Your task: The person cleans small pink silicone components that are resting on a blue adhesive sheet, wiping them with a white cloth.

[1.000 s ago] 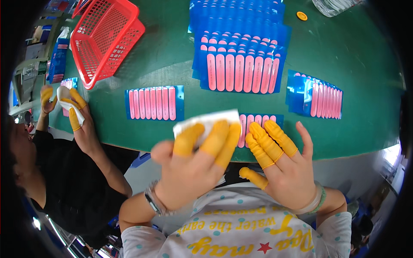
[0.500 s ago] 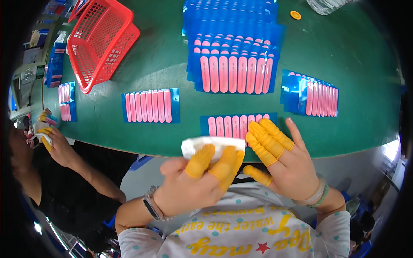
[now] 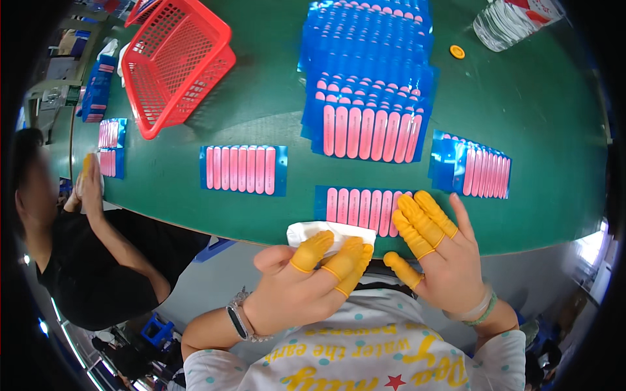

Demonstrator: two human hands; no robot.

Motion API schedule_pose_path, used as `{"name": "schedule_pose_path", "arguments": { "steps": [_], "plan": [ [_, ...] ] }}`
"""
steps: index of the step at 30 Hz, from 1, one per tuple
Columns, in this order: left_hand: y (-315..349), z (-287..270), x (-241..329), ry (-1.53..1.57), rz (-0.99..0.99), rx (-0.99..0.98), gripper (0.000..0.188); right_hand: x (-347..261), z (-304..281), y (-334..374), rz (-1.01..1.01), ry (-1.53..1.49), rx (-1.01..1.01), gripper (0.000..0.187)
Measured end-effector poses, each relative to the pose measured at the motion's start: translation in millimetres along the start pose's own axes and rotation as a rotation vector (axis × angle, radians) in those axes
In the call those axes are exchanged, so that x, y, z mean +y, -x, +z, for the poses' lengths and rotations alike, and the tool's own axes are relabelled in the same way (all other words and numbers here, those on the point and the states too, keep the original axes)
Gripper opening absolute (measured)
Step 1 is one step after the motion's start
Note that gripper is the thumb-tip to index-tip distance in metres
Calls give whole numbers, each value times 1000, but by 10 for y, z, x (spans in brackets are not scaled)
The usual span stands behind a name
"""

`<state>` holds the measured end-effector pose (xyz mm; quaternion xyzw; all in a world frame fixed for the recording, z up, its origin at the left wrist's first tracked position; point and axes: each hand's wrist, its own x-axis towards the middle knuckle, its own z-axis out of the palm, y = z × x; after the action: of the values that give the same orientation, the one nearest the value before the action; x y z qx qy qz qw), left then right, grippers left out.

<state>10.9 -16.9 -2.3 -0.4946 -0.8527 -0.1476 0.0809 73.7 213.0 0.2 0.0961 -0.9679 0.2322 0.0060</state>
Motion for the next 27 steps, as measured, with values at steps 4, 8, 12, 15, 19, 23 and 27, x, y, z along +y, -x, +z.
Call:
{"name": "schedule_pose_path", "arguments": {
  "steps": [4,8,12,15,19,23,27],
  "plan": [
    [-193,79,-131,29,-8,27,33,-56,7,-19,-8,67,5,54],
    [-333,79,-171,15,-30,14,33,-64,8,-4,5,85,1,55],
    [35,13,8,60,-41,-20,32,-107,3,-24,8,71,-15,54],
    [-48,32,15,37,-59,20,34,-130,-28,-8,3,96,-22,53],
    [-337,109,-173,60,-83,60,34,-167,-19,-10,10,120,-7,53],
    [-19,-48,-27,134,-43,-101,34,-138,3,-15,25,123,-14,56],
    [101,-84,24,144,-103,-61,34,-133,-41,-7,16,117,-30,57]
  ]
}}
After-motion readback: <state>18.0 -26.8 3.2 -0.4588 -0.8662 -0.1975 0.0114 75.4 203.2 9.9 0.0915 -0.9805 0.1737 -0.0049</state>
